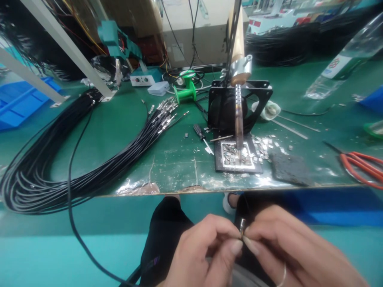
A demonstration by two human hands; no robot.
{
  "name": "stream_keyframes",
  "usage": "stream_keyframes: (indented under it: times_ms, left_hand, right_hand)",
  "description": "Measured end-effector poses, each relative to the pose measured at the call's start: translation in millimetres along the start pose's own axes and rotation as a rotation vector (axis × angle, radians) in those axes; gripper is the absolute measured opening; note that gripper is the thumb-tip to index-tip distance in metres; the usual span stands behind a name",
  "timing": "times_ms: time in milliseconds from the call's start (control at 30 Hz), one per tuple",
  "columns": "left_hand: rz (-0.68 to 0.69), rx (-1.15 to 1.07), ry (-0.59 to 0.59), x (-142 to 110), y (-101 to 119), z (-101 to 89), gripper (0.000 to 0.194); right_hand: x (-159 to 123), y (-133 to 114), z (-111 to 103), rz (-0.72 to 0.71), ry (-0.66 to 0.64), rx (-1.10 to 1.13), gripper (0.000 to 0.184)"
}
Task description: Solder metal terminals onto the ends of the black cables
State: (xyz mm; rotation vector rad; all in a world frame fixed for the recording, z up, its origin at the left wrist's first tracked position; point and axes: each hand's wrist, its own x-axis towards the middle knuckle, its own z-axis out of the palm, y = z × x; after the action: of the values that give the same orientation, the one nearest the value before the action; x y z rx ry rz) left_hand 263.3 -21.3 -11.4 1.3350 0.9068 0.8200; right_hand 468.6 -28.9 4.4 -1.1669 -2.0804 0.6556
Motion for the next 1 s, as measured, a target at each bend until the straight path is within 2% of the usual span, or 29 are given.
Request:
stream_keyframes:
  times_ms: [133, 300, 467, 533, 633, 800, 1000]
  left_hand:
    - [-0.101, -0.105, -0.044, 0, -6, 0.8, 0.026]
    - [-0.179, -0.184, -0.013, 2, -1, 3.3, 0.035]
    - [-0.422, -0.214, -0.009, 6, 10, 9.1, 0.049]
    - [-0.478, -0.229, -0.007, 7, 10, 11.0, 0.055]
    - [-0.522, -0.25, 0.006, 7, 9, 12.4, 0.059]
    - [-0.554, -0.262, -0.003, 8, 8, 13.2, 0.053]
    - [-0.548, -0.253, -0.025, 8, 9, 13.6, 0.046]
  right_hand:
    - [4, 0, 0, 0.022, 0.011, -0.002, 0.013]
    - [-2, 2, 3, 0.106, -0.042, 0.039, 0.014]
    - [-5, 6, 9, 0.14, -0.028, 0.075, 0.013]
    - [-7, 6, 11, 0.138, -0.014, 0.072, 0.014]
    - [-8, 5, 12, 0.142, 0.015, 0.062, 0.015]
    - [-11, 3, 15, 0.166, 0.052, 0.093, 0.017]
    - [-18, 3, 20, 0.462, -0.018, 0.379, 0.03]
